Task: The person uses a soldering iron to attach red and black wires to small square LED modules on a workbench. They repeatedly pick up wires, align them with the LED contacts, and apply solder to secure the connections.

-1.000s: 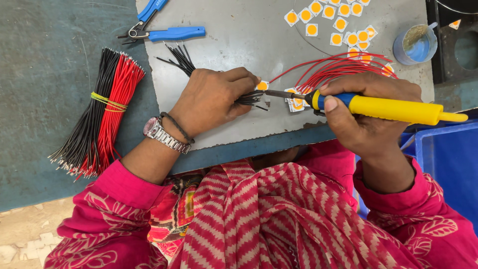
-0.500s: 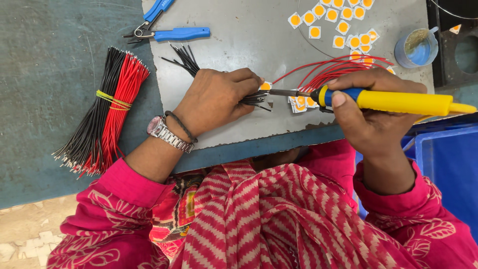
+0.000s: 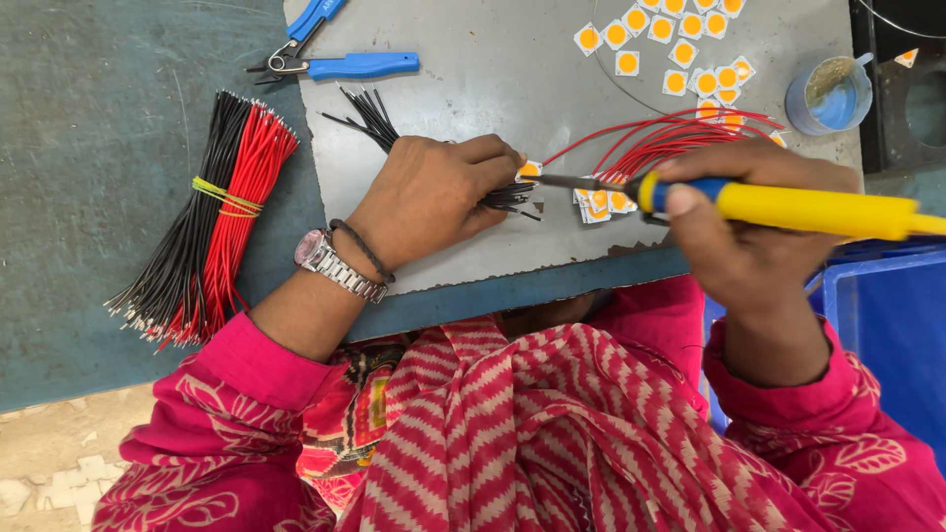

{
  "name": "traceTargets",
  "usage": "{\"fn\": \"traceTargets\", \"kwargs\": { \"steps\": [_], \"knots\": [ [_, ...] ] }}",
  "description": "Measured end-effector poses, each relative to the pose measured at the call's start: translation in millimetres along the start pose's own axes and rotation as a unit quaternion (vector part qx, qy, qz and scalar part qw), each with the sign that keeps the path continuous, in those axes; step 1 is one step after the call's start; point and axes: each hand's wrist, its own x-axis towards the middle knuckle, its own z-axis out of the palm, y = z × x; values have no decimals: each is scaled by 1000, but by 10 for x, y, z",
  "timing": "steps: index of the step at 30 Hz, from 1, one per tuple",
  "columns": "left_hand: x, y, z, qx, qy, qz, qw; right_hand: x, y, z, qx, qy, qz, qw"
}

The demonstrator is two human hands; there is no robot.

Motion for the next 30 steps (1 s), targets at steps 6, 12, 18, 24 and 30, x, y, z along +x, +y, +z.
{"fn": "traceTargets", "kwargs": {
  "steps": [6, 12, 18, 24, 30],
  "knots": [
    [-3, -14, 5, 4, -4, 1, 1000, -190, 238, -247, 80, 126, 14, 989],
    [-44, -52, 17, -36, 13, 9, 999, -267, 290, -119, 139, 81, 10, 987],
    [-30, -181, 0, -90, 161, -75, 980, -123, 166, 164, 74, -98, 15, 992],
    [-3, -139, -36, -136, 175, -81, 972, 65, 22, 405, -158, -137, -93, 974],
    [39, -127, -93, -96, 134, -110, 980, 97, -5, 580, 68, -139, 12, 988]
  ]
}}
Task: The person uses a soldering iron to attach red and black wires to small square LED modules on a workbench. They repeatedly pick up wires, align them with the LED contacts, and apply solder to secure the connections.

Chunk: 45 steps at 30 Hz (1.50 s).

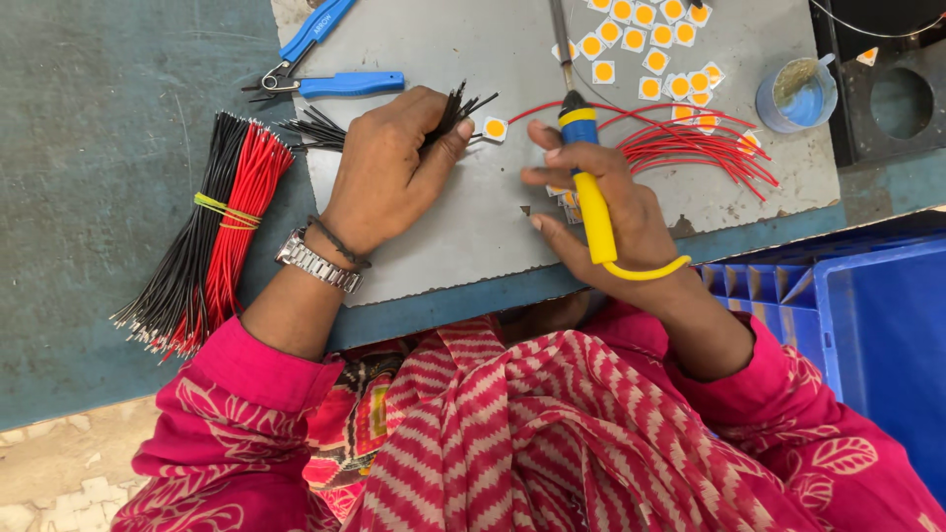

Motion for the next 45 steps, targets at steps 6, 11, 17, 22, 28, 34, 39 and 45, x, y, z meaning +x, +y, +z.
{"fn": "traceTargets", "kwargs": {
  "steps": [6, 11, 17, 22, 28, 34, 39, 45],
  "knots": [
    [-9, 30, 9, -50, 64, 65, 995, -4, 45, -98, -213, 28, -67, 974],
    [-76, 158, 15, -119, 53, 28, 991, -22, 126, 91, -81, 2, -27, 996],
    [-71, 180, 72, -146, -25, -47, 988, 44, 243, 142, -52, -4, -47, 998],
    [-88, 191, 111, -114, -38, 0, 993, 16, 313, 103, -83, 33, -25, 996],
    [-113, 203, 137, -88, -53, -14, 995, -44, 378, 98, -53, 61, 18, 997],
    [-103, 207, 138, -76, -55, 18, 995, -45, 400, 166, -40, 59, -27, 997],
    [-102, 240, 137, -83, -91, 50, 991, -64, 382, 142, -12, 48, -19, 999],
    [-83, 245, 141, -15, -137, 106, 985, -53, 357, 105, -60, 61, -26, 996]
  ]
}}
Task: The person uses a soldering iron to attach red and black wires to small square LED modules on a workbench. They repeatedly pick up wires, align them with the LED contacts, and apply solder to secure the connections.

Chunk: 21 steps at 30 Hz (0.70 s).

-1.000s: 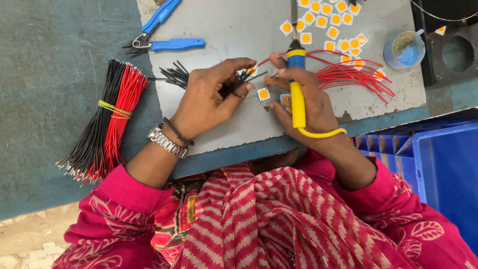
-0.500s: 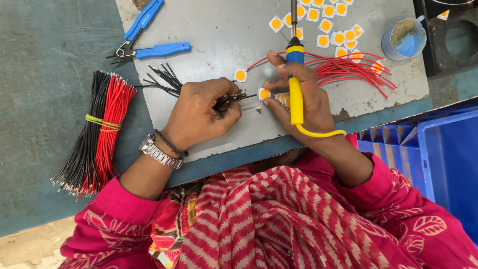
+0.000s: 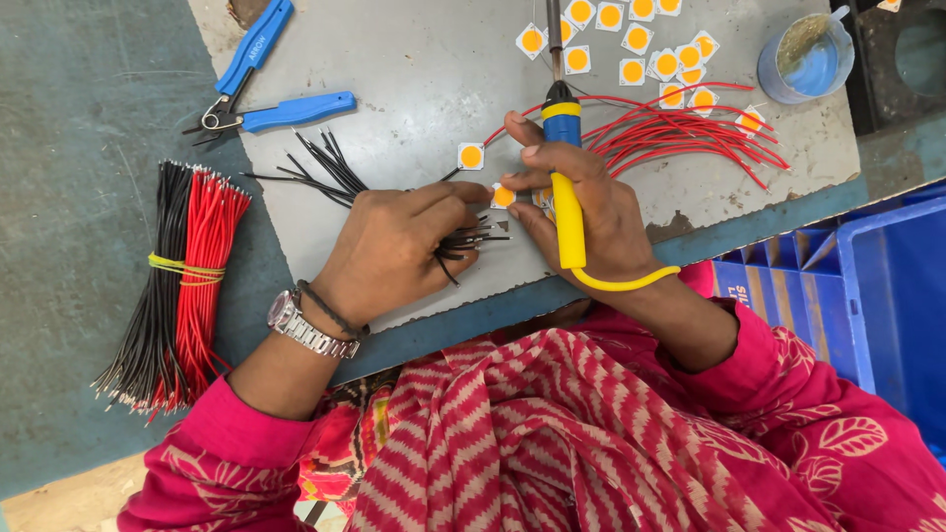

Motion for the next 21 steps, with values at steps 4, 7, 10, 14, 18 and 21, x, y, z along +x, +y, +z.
{"fn": "traceTargets", "kwargs": {
  "steps": [4, 7, 10, 14, 18, 21],
  "knots": [
    [-4, 5, 16, 44, -12, 0, 999, 20, -17, -2, 1, -11, 4, 1000],
    [15, -7, 14, 64, -21, 12, 998, 43, -28, -22, 6, -18, 1, 1000],
    [33, 7, 23, 76, -25, 10, 997, 36, -56, -75, 3, 12, -37, 999],
    [38, 16, 21, 99, -36, -2, 994, -67, -110, -280, 121, 55, 10, 991],
    [44, -13, 45, 89, -30, 6, 996, -265, -165, -612, 124, 112, 71, 983],
    [26, -34, 56, 90, -27, 8, 996, -338, -121, -789, 90, 186, 41, 978]
  ]
}}
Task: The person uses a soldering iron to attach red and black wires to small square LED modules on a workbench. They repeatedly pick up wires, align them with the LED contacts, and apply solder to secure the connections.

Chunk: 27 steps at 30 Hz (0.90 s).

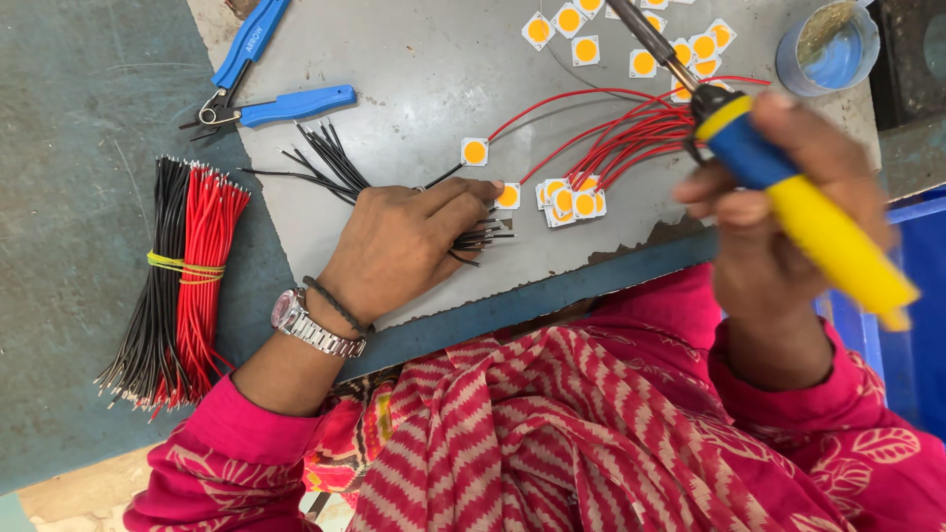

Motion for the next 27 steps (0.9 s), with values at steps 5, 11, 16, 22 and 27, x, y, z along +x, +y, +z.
{"fn": "traceTargets", "kwargs": {
  "steps": [5, 11, 16, 22, 27],
  "knots": [
    [7, -16, 5, -20, -3, 2, 1000, -33, 34, -170, 54, 46, 29, 997],
    [3, 1, -3, -9, -6, -12, 1000, -117, -33, -209, -21, 4, 57, 998],
    [-3, 13, 6, -5, -5, -15, 1000, -1, -59, -173, -84, -83, 24, 993],
    [-9, 11, 36, 10, -2, -13, 1000, 74, -138, -89, -115, -110, 14, 987],
    [-18, 7, 57, 14, 1, -14, 1000, 129, -213, -25, -124, -122, 19, 985]
  ]
}}
